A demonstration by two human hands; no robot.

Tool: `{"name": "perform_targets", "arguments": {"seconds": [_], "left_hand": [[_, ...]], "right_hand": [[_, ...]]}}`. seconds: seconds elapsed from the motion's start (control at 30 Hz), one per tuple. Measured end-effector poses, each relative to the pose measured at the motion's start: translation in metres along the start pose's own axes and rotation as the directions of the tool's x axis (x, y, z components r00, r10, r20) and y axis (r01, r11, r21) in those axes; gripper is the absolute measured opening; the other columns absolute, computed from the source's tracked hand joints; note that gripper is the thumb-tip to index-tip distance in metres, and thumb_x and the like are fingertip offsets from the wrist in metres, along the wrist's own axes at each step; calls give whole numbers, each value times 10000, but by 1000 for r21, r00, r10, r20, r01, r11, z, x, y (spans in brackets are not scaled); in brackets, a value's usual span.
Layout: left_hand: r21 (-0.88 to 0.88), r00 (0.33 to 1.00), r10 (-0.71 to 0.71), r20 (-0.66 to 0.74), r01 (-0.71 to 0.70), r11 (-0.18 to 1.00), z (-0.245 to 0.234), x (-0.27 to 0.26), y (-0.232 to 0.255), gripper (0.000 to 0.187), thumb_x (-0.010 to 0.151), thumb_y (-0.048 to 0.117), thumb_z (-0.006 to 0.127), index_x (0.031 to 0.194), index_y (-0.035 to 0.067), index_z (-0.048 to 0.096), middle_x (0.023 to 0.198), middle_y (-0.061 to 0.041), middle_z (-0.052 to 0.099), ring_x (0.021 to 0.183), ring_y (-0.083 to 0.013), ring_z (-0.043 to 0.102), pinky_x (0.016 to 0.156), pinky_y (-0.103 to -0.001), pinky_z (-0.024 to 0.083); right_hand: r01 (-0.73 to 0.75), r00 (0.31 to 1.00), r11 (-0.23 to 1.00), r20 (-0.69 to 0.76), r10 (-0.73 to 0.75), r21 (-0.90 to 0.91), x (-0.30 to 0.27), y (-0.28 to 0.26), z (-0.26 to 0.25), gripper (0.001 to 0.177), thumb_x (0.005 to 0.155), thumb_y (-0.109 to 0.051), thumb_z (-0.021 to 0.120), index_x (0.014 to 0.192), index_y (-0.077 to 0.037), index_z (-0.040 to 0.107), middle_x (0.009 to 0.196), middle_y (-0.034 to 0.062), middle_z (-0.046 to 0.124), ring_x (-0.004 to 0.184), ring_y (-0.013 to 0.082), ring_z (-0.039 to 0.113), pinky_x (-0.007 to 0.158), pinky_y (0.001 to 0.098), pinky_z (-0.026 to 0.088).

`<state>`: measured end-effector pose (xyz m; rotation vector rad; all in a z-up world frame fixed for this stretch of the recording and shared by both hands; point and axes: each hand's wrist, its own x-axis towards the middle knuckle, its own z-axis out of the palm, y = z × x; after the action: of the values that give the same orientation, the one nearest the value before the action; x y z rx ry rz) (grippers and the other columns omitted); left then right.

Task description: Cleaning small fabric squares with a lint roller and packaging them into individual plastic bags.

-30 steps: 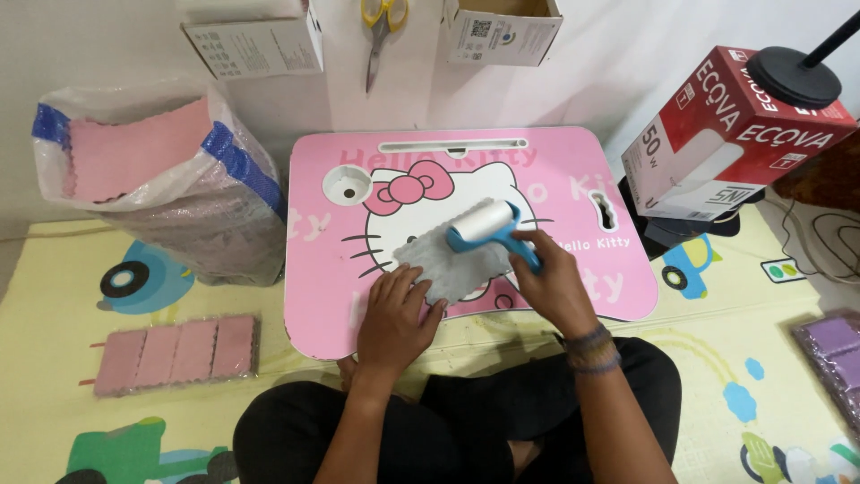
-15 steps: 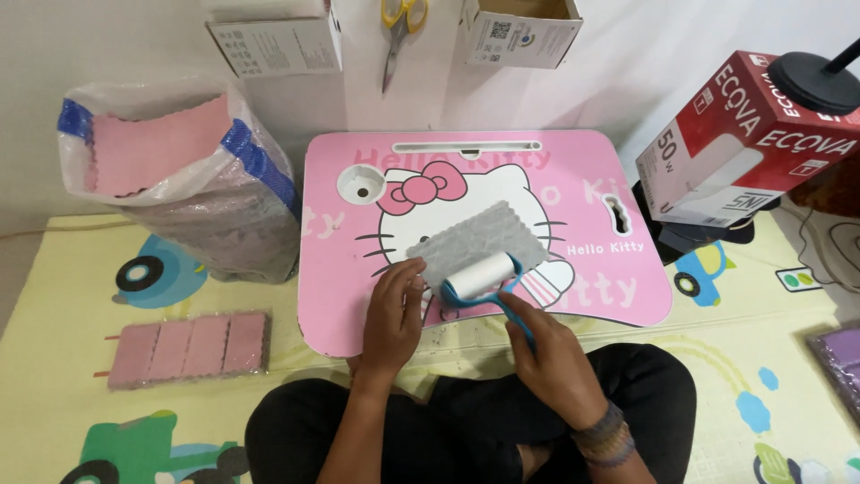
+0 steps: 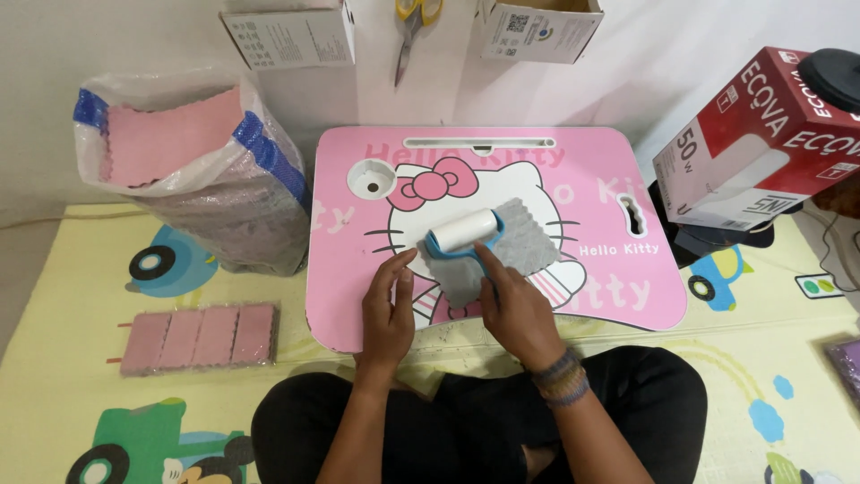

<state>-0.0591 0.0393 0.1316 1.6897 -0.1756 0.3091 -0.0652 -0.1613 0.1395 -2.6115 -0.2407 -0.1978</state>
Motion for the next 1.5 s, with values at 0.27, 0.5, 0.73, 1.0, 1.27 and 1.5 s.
{"name": "perform_targets", "arguments": {"seconds": [0.27,0.5,0.73,1.0,1.27,1.5], "left_hand": [[-32,999,-29,-30,28,999,0,1,-2,446,1053,366,425,1333,85,628,1362,-94,680,1340,-259,604,1088,-371,495],[-89,988,58,-142,-71,993,4,0,-17,359,1088,291,424,1291,85,636,1443,-134,585,1422,-280,515,1136,-411,470],[-37,989,14,-146,-20,999,3,1,-9,434,1094,369,385,1346,72,577,1490,-215,487,1460,-430,402,1175,-581,350],[-59,988,10,-154,-20,998,3,0,-8,416,1091,324,403,1371,54,550,1507,-211,466,1489,-439,353,1191,-561,337],[-85,984,10,-178,-26,996,5,0,-20,419,1084,329,438,1382,51,535,1508,-197,480,1493,-403,367,1195,-510,354],[-81,985,5,-174,-20,996,6,1,-21,431,1082,349,439,1385,55,527,1509,-190,489,1485,-384,390,1199,-491,362]], "right_hand": [[-132,989,990,70,128,55,-70,-21,-47,556,998,-228,491,1551,-249,428,928,74,696,726,310,652,569,442,437],[-94,987,994,122,101,-58,-63,-42,-41,514,986,-268,491,1500,-275,474,836,86,664,595,416,615,508,535,411],[52,998,997,-17,-53,-52,-1,-49,-15,421,966,-105,549,1379,-102,631,685,147,710,502,336,691,412,385,489],[51,999,996,1,-51,-79,7,-56,-13,424,979,-143,521,1393,-100,601,738,220,708,599,460,708,463,516,530],[-75,991,997,113,76,-10,-60,-58,-49,458,965,-155,492,1410,-153,597,717,210,725,541,402,720,430,449,542],[-34,995,999,89,34,-1,-47,-43,-34,435,973,-150,504,1396,-136,605,711,187,725,507,355,704,401,418,509]]}}
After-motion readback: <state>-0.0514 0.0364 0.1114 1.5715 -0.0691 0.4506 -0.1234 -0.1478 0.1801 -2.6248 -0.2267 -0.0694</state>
